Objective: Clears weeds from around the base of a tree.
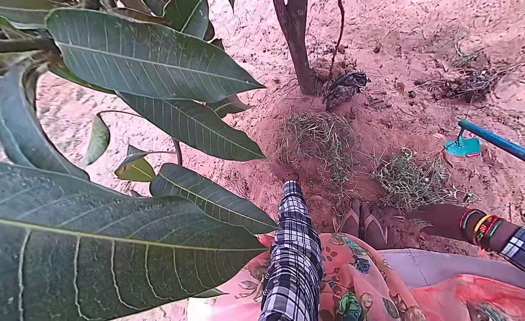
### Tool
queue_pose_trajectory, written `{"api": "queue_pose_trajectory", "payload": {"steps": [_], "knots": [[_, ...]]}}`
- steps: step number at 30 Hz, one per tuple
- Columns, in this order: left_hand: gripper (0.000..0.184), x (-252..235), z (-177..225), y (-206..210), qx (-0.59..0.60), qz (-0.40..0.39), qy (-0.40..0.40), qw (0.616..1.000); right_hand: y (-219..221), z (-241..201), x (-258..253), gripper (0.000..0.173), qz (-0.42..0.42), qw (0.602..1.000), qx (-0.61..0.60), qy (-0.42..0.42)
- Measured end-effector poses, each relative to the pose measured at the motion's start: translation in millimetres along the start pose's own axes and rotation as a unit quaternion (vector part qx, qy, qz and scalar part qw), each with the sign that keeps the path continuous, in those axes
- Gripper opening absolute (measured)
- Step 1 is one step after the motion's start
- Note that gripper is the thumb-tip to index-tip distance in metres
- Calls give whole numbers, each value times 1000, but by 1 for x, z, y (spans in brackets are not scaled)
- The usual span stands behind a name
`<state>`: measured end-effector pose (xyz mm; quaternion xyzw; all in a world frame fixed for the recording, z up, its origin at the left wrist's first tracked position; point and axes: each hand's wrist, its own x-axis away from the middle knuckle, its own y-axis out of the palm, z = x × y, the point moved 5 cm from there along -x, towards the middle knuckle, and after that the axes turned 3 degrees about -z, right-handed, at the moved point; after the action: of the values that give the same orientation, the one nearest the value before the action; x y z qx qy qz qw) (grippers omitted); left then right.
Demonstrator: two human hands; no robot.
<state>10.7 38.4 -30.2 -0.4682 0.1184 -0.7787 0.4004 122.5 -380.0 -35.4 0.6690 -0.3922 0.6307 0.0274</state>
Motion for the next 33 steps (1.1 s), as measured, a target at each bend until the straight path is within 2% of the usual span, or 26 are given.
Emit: {"api": "queue_pose_trajectory", "payload": {"steps": [1,2,3,6,9,12,14,15,17,21,23,24,27,30,33], "knots": [[41,-26,-23,33,12,94,61,994,-2,-4,1,52,5,1000,3,3],[38,-45,-40,61,21,140,102,985,-4,-10,5,53,11,1000,3,6],[39,-53,-52,82,-3,144,119,982,-6,-14,8,53,13,1000,6,10],[48,-21,-65,109,-40,24,88,995,-10,-27,15,52,25,1000,16,5],[44,6,-66,114,-23,-49,99,994,-35,-51,40,49,54,998,32,-27],[42,37,-38,94,-101,-87,137,982,-56,-58,43,48,100,991,73,-46],[43,54,-17,79,-160,-107,162,968,-69,-73,50,42,88,989,115,-25],[43,62,-10,74,-152,-116,169,967,-75,-80,50,40,79,988,129,-31],[43,71,-1,67,-104,-126,181,970,-88,-83,21,38,110,985,119,-63],[43,70,12,72,11,-101,211,972,-104,-76,-97,36,248,968,-22,-41],[43,68,24,89,34,-89,255,962,-101,-84,-128,38,326,941,-83,-35],[44,66,32,100,18,-101,282,954,-100,-91,-129,41,339,934,-111,-26],[43,54,50,138,-86,-132,350,923,-99,-113,-102,52,262,943,-204,15],[45,29,53,154,-193,-127,346,909,-91,-109,-152,57,308,933,-186,9],[43,5,46,136,-186,-85,324,924,-91,-103,-179,45,305,941,-148,-12]]}}
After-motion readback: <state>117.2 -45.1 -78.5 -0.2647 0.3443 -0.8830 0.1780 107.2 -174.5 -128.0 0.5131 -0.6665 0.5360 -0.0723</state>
